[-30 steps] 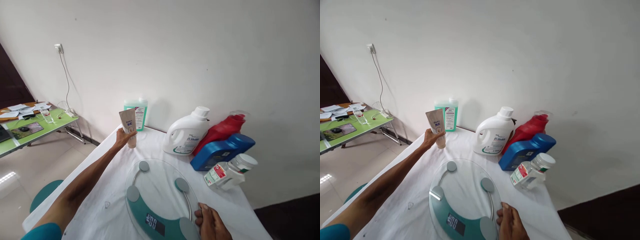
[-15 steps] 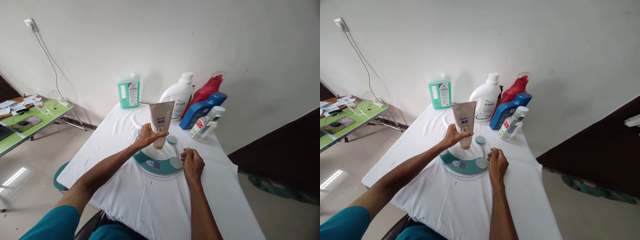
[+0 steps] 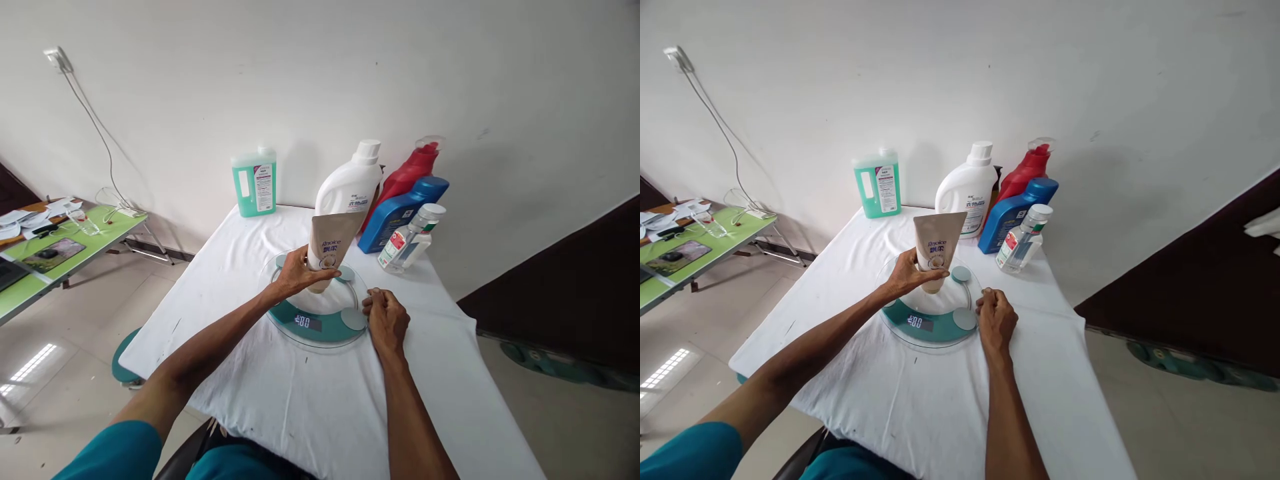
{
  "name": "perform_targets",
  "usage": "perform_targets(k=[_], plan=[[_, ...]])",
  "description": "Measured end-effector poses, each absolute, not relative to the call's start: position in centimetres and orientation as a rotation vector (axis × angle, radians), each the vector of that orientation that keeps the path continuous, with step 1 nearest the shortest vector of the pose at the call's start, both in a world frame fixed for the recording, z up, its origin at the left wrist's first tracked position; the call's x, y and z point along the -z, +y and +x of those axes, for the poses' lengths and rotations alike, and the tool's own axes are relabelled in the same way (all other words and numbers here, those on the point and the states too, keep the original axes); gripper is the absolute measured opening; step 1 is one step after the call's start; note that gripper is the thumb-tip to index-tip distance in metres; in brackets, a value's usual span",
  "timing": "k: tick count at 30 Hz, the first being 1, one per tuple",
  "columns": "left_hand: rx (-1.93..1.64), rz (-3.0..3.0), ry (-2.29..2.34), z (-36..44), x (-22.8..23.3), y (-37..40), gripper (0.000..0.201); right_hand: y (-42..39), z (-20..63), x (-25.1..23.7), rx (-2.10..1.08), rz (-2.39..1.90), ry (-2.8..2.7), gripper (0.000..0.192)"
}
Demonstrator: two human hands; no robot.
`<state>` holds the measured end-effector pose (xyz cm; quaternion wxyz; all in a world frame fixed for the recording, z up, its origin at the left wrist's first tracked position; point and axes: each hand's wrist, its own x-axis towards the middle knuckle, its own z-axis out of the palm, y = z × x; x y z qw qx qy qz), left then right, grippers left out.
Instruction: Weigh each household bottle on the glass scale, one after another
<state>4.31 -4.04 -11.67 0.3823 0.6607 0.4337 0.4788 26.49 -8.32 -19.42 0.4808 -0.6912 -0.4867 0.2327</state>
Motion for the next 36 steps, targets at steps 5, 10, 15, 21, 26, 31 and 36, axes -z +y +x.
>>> perform_targets(k=[5,10,15,21,26,31,36], plan=[[-1.438,1.652,1.196,-0.3,12.5,-4.2,0.046,-8.4,26.3,19.3,-0.567,-1.678,-1.165,0.053],[-1.638,1.263,1.582,-5.7,16.3,-3.5,0.050,-8.2,26.3,19.4,-0.532,-1.698,-1.170,0.058],[-1.583,1.194,1.529,-6.4,18.1,-2.6,0.059,-8.0,26.5,19.7,-0.504,-1.706,-1.193,0.058],[-1.528,1.248,1.505,-5.6,18.1,-2.4,0.061,-8.1,26.4,19.5,-0.541,-1.733,-1.166,0.056],[-1.517,1.247,1.530,-5.6,18.1,-2.6,0.065,-8.3,26.4,19.2,-0.533,-1.729,-1.184,0.056],[-1.526,1.243,1.530,-5.7,18.0,-2.5,0.066,-8.2,26.4,19.3,-0.523,-1.730,-1.185,0.055],[-1.522,1.238,1.533,-5.7,18.1,-2.6,0.062,-8.2,26.5,19.3,-0.531,-1.733,-1.203,0.055]])
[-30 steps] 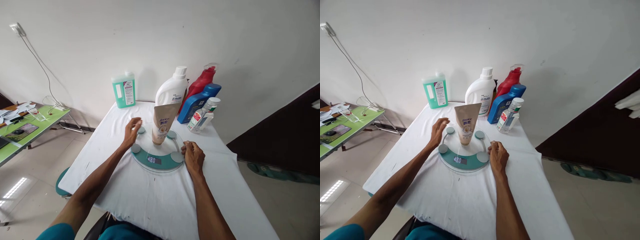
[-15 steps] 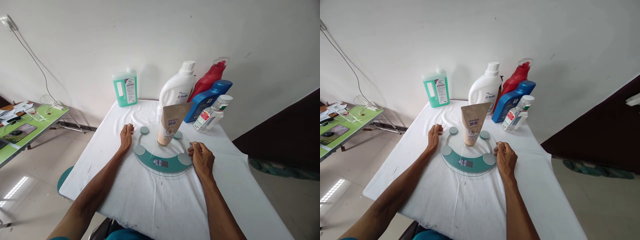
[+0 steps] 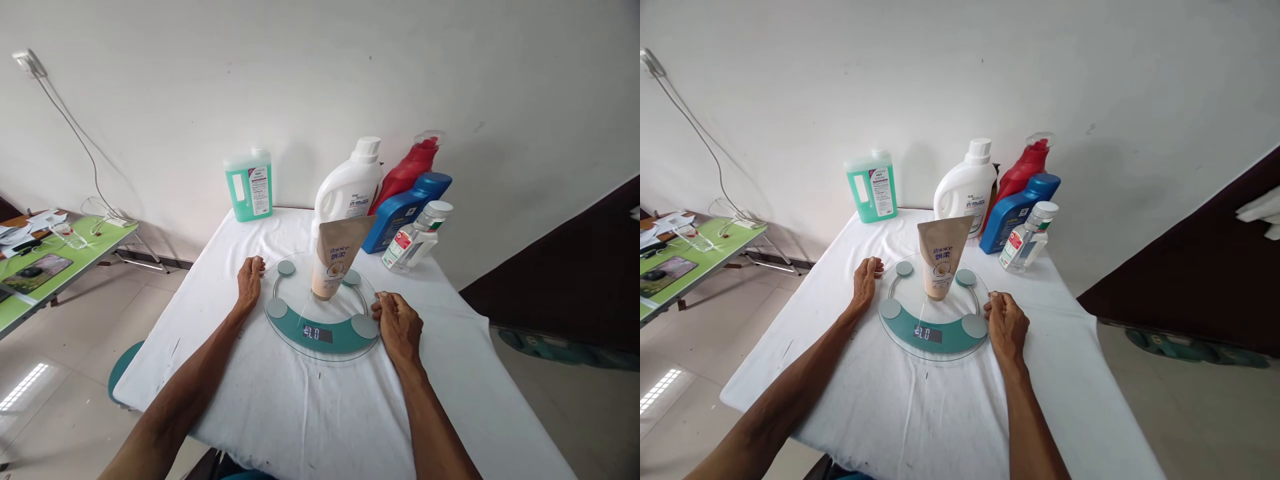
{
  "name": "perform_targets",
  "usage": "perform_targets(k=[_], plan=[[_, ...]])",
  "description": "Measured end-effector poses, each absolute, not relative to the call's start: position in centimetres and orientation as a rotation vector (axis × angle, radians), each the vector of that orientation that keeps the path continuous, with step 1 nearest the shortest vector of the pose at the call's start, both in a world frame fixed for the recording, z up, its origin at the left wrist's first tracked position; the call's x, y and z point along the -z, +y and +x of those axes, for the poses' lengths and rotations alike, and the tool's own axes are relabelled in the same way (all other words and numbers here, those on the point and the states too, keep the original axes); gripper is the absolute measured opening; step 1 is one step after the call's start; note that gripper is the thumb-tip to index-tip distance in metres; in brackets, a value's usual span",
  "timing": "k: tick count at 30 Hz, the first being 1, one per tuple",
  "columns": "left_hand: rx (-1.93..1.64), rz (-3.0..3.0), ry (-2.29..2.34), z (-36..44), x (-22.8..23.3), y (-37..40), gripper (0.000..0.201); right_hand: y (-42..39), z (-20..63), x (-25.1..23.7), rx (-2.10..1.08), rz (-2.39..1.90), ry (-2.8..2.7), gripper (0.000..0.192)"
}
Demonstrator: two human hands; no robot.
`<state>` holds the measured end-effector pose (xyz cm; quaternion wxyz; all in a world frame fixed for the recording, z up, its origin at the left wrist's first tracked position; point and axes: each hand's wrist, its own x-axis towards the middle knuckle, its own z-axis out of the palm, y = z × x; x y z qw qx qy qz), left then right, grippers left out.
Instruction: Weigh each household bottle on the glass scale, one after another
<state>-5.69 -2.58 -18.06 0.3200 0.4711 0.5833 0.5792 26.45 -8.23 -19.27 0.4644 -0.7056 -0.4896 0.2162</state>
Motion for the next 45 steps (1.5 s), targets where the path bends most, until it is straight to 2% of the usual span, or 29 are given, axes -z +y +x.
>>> perform_targets(k=[12,28,38,45], plan=[[-1.495,1.277,1.540,-5.9,18.4,-2.7,0.056,-8.2,26.2,19.1,-0.549,-1.754,-1.183,0.052],[-1.491,1.274,1.562,-6.0,18.7,-2.6,0.033,-8.2,26.4,19.3,-0.541,-1.741,-1.200,0.050],[-1.489,1.302,1.552,-6.2,19.1,-2.5,0.031,-8.0,26.5,20.0,-0.504,-1.704,-1.208,0.054],[-1.485,1.307,1.558,-6.2,19.0,-2.5,0.030,-8.1,26.4,19.7,-0.527,-1.728,-1.194,0.048]])
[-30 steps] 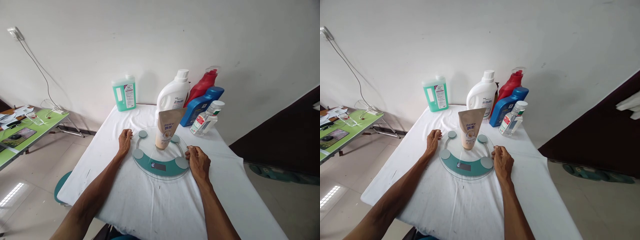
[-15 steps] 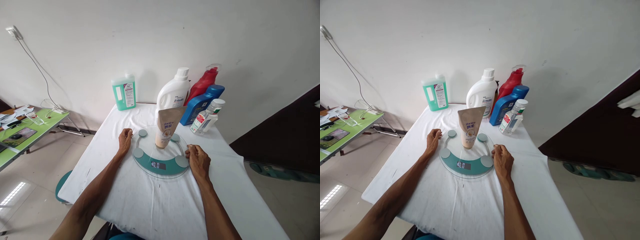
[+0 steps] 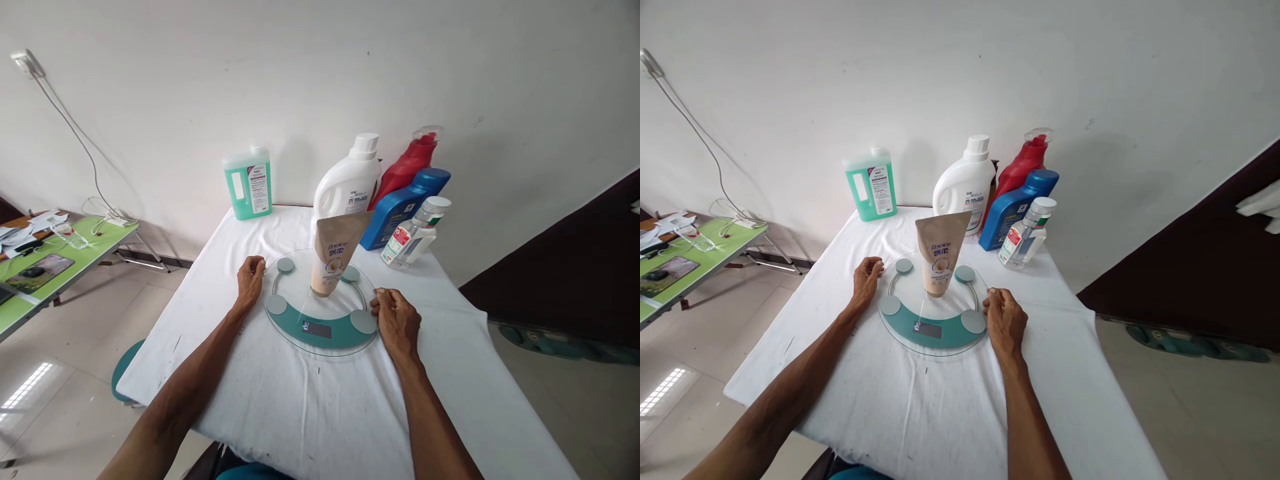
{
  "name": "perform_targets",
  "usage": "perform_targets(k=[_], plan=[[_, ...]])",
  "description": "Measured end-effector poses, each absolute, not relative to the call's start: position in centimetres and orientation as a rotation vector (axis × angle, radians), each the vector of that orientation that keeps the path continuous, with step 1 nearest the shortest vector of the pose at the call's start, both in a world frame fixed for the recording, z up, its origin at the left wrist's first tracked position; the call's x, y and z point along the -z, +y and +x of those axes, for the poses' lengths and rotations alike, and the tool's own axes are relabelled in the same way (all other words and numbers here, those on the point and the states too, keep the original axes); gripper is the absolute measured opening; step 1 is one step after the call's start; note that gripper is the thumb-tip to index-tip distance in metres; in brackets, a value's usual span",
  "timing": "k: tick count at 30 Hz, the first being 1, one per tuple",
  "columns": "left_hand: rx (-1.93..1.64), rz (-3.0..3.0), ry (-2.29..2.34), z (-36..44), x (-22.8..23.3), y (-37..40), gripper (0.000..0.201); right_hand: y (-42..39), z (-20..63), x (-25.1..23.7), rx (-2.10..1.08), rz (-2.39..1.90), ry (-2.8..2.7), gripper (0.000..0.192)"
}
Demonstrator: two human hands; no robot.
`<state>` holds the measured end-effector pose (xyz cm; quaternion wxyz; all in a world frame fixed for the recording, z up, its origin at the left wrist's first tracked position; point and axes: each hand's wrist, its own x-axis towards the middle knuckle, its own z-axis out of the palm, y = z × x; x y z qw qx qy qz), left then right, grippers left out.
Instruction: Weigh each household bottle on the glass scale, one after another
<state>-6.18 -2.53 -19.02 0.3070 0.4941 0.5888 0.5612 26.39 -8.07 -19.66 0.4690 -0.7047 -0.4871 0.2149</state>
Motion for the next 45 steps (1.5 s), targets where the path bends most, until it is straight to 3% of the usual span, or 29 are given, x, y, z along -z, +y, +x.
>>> perform_targets(k=[7,17,24,29,31,37,45], plan=[[-1.480,1.299,1.572,-6.0,18.6,-2.8,0.032,-8.2,26.3,19.3,-0.544,-1.735,-1.196,0.045],[-1.562,1.325,1.570,-6.0,18.0,-3.0,0.054,-8.2,26.1,19.2,-0.558,-1.737,-1.169,0.046],[-1.636,1.479,1.460,-4.5,14.8,-5.1,0.052,-8.0,26.4,19.8,-0.540,-1.694,-1.196,0.047],[-1.399,1.692,1.136,-0.4,12.3,-6.6,0.093,-7.8,26.6,20.2,-0.530,-1.682,-1.218,0.047],[-1.329,1.695,1.065,1.2,12.0,-6.4,0.099,-7.8,26.6,20.3,-0.522,-1.665,-1.226,0.046],[-1.137,1.675,1.169,3.4,12.5,-5.1,0.066,-7.9,26.5,20.3,-0.514,-1.629,-1.225,0.043],[-1.101,1.509,1.180,5.0,12.9,-3.8,0.043,-7.4,26.5,20.6,-0.477,-1.633,-1.222,0.044]])
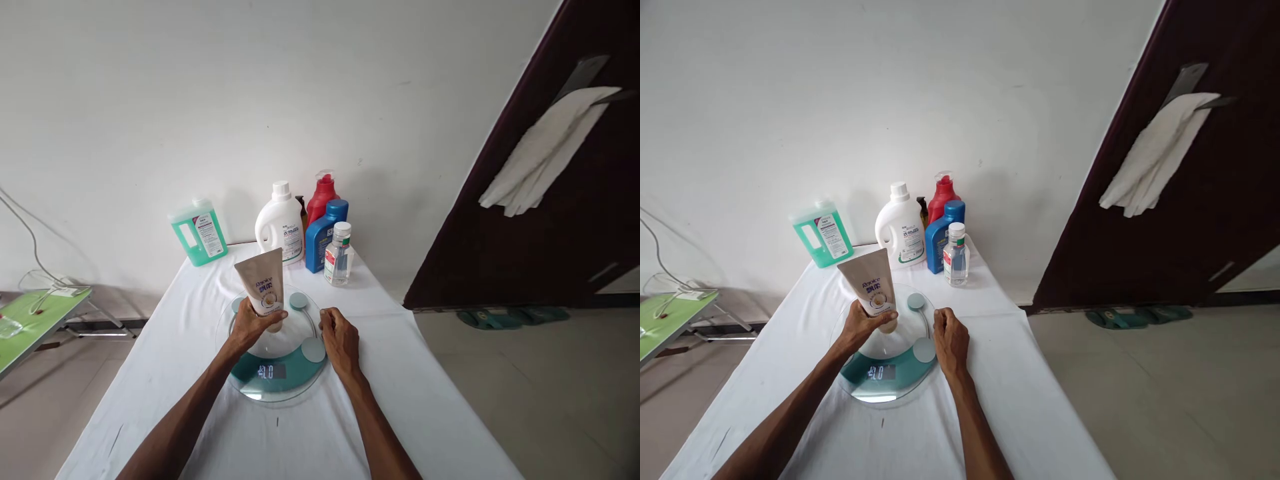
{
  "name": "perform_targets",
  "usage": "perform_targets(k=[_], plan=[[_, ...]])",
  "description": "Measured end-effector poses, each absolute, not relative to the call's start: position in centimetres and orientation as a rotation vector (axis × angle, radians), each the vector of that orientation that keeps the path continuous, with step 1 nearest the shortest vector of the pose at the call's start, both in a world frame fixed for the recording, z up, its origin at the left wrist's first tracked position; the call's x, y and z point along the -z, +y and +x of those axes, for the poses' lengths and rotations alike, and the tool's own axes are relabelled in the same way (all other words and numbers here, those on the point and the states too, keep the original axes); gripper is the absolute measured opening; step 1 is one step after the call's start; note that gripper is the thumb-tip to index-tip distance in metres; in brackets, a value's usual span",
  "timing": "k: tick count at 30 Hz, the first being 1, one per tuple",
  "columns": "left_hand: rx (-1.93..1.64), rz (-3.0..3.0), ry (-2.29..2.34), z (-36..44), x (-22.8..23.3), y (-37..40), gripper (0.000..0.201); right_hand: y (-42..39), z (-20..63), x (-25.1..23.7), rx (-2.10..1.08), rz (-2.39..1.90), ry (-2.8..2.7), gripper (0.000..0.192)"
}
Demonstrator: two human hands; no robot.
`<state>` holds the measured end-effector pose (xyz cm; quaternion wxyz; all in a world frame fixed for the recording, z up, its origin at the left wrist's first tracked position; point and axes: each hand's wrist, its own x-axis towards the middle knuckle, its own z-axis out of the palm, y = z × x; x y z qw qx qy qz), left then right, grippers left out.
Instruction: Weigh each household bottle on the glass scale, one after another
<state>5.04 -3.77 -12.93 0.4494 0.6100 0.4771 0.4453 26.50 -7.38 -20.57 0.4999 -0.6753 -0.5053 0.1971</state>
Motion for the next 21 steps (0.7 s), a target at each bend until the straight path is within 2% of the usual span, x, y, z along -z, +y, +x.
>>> perform_targets(k=[8,14,21], plan=[[-1.222,1.396,1.158,6.2,12.1,-2.8,0.037,-7.4,26.4,20.6,-0.512,-1.617,-1.194,0.051],[-1.368,1.412,1.045,10.3,8.8,3.4,0.043,-7.4,26.4,20.6,-0.486,-1.629,-1.200,0.049],[-1.377,1.388,1.007,15.9,12.0,11.0,0.048,-7.2,26.3,21.2,-0.461,-1.629,-1.160,0.052]])
